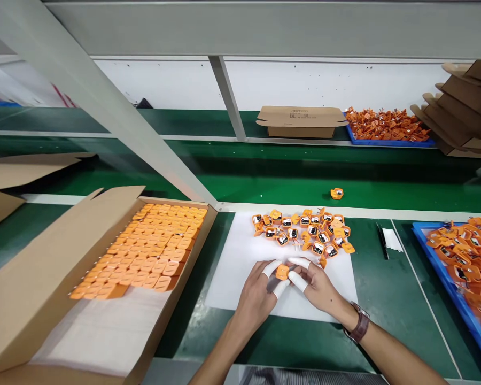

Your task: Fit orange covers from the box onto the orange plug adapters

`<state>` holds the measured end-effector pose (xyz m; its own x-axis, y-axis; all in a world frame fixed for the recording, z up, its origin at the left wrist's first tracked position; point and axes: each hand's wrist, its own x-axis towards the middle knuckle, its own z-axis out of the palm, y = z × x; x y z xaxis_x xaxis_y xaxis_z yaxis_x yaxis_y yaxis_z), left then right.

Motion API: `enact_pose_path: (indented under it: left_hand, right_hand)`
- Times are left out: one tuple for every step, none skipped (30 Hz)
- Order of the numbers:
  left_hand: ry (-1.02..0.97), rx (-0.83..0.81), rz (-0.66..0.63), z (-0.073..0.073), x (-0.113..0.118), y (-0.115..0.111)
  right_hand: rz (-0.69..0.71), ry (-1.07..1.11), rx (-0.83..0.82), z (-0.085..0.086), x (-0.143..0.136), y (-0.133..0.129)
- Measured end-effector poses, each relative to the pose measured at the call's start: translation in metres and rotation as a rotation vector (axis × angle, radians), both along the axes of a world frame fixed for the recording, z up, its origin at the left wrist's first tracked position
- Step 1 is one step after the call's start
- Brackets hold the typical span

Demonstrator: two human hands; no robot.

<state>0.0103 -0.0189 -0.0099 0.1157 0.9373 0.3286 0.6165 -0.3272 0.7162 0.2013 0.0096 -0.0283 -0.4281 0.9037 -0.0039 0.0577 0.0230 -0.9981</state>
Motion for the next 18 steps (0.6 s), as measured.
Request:
enact_pose_path:
  left_hand:
    - [-0.051, -0.029, 0.0, -0.001, 0.001, -0.001]
    - [-0.109, -0.069, 0.001, -0.003, 0.002, -0.002]
    - [-0.174, -0.121, 0.0, -0.004, 0.003, -0.003]
    - [-0.244, -0.18, -0.003, -0.005, 0.003, -0.004]
    - [-0.319, -0.245, -0.013, -0.005, 0.002, -0.005]
    - [-0.398, -0.315, -0.031, -0.005, 0.001, -0.005]
    - [-0.477, -0.388, -0.055, -0.004, -0.001, -0.005]
    - [-0.556, -0.457, -0.085, -0.002, -0.004, -0.005]
    - [-0.626, -0.517, -0.117, -0.001, -0.006, -0.004]
    - [-0.681, -0.562, -0.141, 0.001, -0.009, -0.002]
    - [-0.719, -0.591, -0.152, 0.002, -0.011, -0.001]
    - [-0.742, -0.604, -0.152, 0.003, -0.013, 0.001]
    - [-0.75, -0.613, -0.143, 0.004, -0.014, 0.002]
    - [-0.745, -0.621, -0.13, 0.004, -0.014, 0.003]
    - [-0.733, -0.631, -0.117, 0.004, -0.014, 0.004]
    - [-0.721, -0.642, -0.11, 0.003, -0.013, 0.005]
    - [-0.712, -0.652, -0.106, 0.003, -0.011, 0.006]
    - [-0.708, -0.66, -0.104, 0.003, -0.01, 0.006]
  right_hand:
    - [0.003, 0.016, -0.01, -0.001, 0.0, 0.0]
    - [0.01, 0.034, -0.024, -0.001, 0.0, 0.0]
    - [0.019, 0.051, -0.041, -0.002, 0.0, 0.0]
    - [0.022, 0.063, -0.055, -0.003, 0.0, 0.0]
    - [0.02, 0.07, -0.067, -0.003, 0.0, 0.0]
    - [0.018, 0.072, -0.076, -0.004, 0.001, 0.0]
    - [0.015, 0.072, -0.081, -0.004, 0.001, 0.0]
    - [0.013, 0.072, -0.082, -0.004, 0.0, 0.0]
    - [0.012, 0.072, -0.076, -0.004, 0.0, 0.0]
    - [0.013, 0.07, -0.066, -0.003, 0.0, -0.001]
    - [0.015, 0.065, -0.053, -0.003, -0.001, -0.001]
    - [0.016, 0.055, -0.035, -0.002, -0.001, -0.001]
    - [0.017, 0.041, -0.016, -0.001, -0.002, -0.001]
    - [0.018, 0.026, 0.005, -0.001, -0.002, -0.001]
    - [0.021, 0.009, 0.025, 0.0, -0.002, -0.002]
    - [0.023, -0.006, 0.044, 0.001, -0.002, -0.002]
    - [0.025, -0.02, 0.062, 0.002, -0.001, -0.002]
    - [0.026, -0.032, 0.077, 0.003, -0.001, -0.002]
